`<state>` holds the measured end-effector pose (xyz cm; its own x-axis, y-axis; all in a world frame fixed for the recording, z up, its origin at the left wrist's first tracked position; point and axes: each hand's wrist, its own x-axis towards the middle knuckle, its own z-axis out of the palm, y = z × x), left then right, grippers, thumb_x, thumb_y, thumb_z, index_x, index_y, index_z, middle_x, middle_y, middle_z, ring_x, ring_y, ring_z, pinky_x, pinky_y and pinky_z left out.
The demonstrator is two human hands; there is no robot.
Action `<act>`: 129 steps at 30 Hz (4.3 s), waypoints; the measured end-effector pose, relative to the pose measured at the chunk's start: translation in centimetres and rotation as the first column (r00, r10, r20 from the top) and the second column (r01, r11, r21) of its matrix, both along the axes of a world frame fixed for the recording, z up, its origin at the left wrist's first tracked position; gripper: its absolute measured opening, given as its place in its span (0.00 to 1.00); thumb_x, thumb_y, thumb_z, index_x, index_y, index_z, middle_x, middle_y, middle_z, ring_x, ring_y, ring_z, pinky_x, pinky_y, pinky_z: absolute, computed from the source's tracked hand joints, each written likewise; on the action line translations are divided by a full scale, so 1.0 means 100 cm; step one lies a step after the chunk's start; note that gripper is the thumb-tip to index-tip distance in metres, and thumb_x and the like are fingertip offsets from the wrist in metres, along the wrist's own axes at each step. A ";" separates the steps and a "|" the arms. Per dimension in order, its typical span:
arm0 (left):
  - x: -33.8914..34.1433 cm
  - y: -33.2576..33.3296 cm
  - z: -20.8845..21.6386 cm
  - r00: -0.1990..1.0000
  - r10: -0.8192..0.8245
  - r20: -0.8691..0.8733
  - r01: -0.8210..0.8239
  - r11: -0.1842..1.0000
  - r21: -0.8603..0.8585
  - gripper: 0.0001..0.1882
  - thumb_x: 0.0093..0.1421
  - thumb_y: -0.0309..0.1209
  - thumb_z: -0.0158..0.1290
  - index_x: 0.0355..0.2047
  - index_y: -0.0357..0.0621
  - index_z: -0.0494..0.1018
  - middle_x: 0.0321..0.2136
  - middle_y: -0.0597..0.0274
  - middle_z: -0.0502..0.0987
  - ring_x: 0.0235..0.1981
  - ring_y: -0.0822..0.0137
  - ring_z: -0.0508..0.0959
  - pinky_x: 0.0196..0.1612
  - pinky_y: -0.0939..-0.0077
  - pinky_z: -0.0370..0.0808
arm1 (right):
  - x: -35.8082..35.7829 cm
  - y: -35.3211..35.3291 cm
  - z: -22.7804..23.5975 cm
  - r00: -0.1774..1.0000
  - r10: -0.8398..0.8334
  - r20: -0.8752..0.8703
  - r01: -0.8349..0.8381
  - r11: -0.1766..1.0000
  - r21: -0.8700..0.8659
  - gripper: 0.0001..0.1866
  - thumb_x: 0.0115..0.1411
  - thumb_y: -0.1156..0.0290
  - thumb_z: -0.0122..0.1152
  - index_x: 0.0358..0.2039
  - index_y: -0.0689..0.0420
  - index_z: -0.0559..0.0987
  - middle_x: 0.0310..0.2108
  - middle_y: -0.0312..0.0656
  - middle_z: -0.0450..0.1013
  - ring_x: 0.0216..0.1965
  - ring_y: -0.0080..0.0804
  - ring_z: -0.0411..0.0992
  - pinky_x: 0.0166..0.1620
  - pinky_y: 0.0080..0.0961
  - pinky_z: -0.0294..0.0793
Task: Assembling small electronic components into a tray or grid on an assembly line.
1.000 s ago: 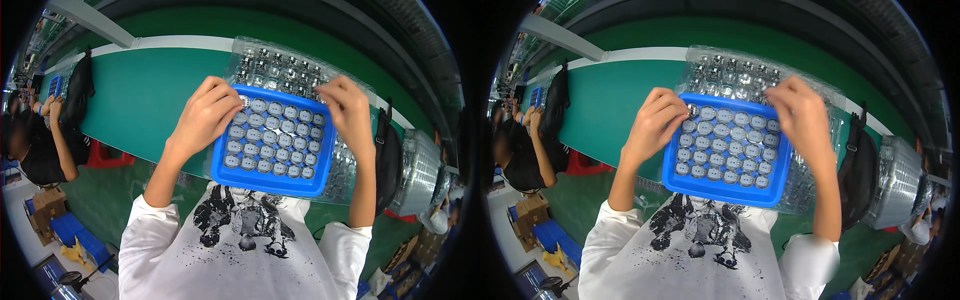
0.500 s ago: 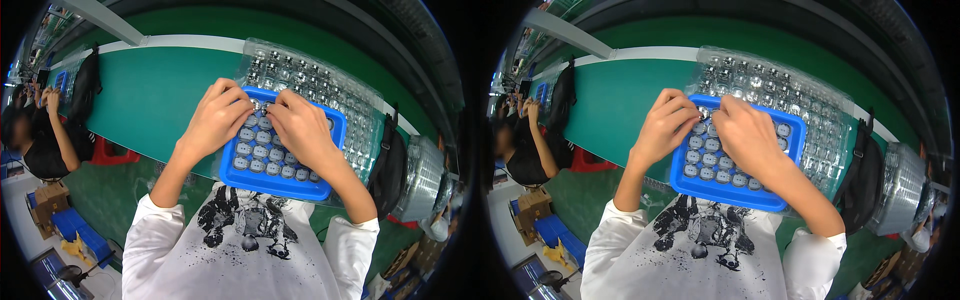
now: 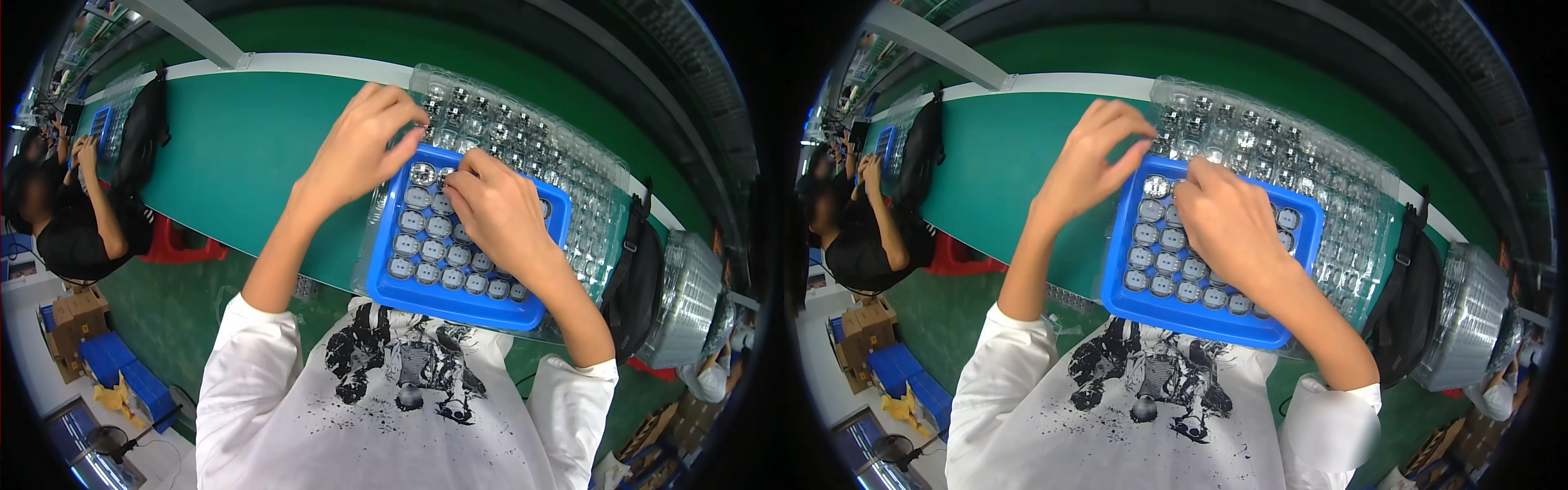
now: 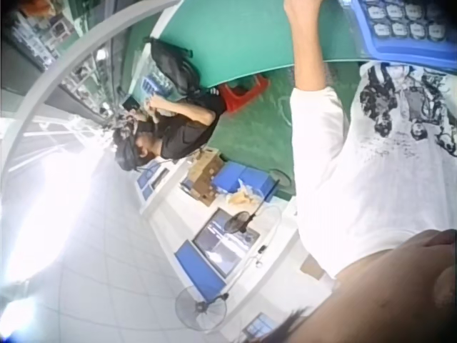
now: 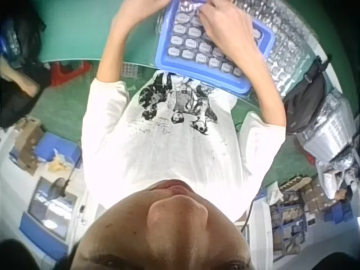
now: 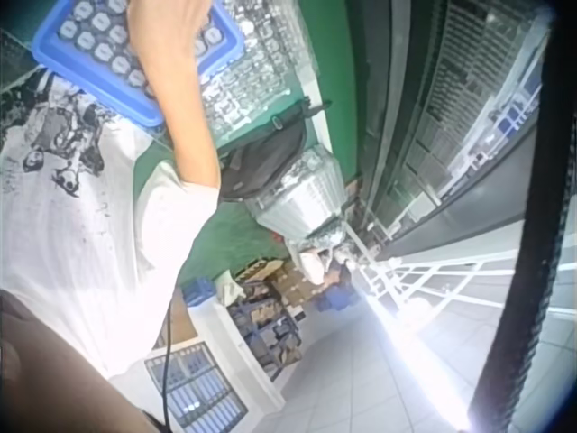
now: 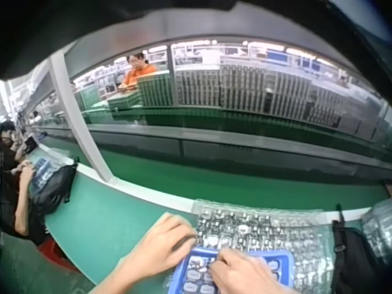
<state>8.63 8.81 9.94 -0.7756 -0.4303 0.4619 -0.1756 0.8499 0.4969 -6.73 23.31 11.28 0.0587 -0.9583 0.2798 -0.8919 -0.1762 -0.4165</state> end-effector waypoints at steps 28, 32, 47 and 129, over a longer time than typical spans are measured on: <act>0.038 0.045 0.022 0.992 -0.083 0.095 0.086 0.996 -0.030 0.08 0.47 0.22 0.61 0.30 0.40 0.76 0.31 0.62 0.72 0.35 0.60 0.71 0.38 0.67 0.69 | -0.003 0.002 -0.008 0.999 0.029 -0.019 -0.031 0.992 -0.124 0.05 0.48 0.77 0.65 0.25 0.61 0.77 0.26 0.40 0.68 0.27 0.38 0.72 0.28 0.33 0.72; 0.037 0.051 0.017 0.993 -0.069 0.094 0.075 0.995 -0.059 0.07 0.48 0.23 0.61 0.28 0.40 0.75 0.30 0.64 0.72 0.35 0.62 0.70 0.38 0.68 0.68 | -0.002 0.003 -0.010 0.996 0.050 -0.074 -0.059 0.989 -0.137 0.05 0.47 0.78 0.65 0.25 0.60 0.78 0.24 0.39 0.68 0.27 0.36 0.72 0.27 0.31 0.72; 0.033 0.054 0.006 0.984 -0.080 0.159 0.109 0.977 -0.181 0.04 0.46 0.25 0.57 0.24 0.41 0.73 0.28 0.63 0.69 0.35 0.62 0.69 0.36 0.69 0.67 | -0.002 0.003 -0.006 0.999 -0.002 0.035 0.008 0.987 -0.159 0.04 0.51 0.78 0.64 0.29 0.62 0.79 0.27 0.41 0.71 0.24 0.39 0.73 0.26 0.31 0.72; 0.006 0.074 0.019 0.973 -0.099 0.209 0.129 0.983 -0.134 0.04 0.46 0.23 0.60 0.24 0.38 0.75 0.25 0.61 0.68 0.34 0.58 0.68 0.37 0.64 0.64 | -0.016 0.022 -0.022 0.999 -0.020 -0.038 0.017 0.997 -0.070 0.02 0.44 0.78 0.58 0.20 0.62 0.75 0.27 0.48 0.70 0.28 0.45 0.74 0.28 0.39 0.74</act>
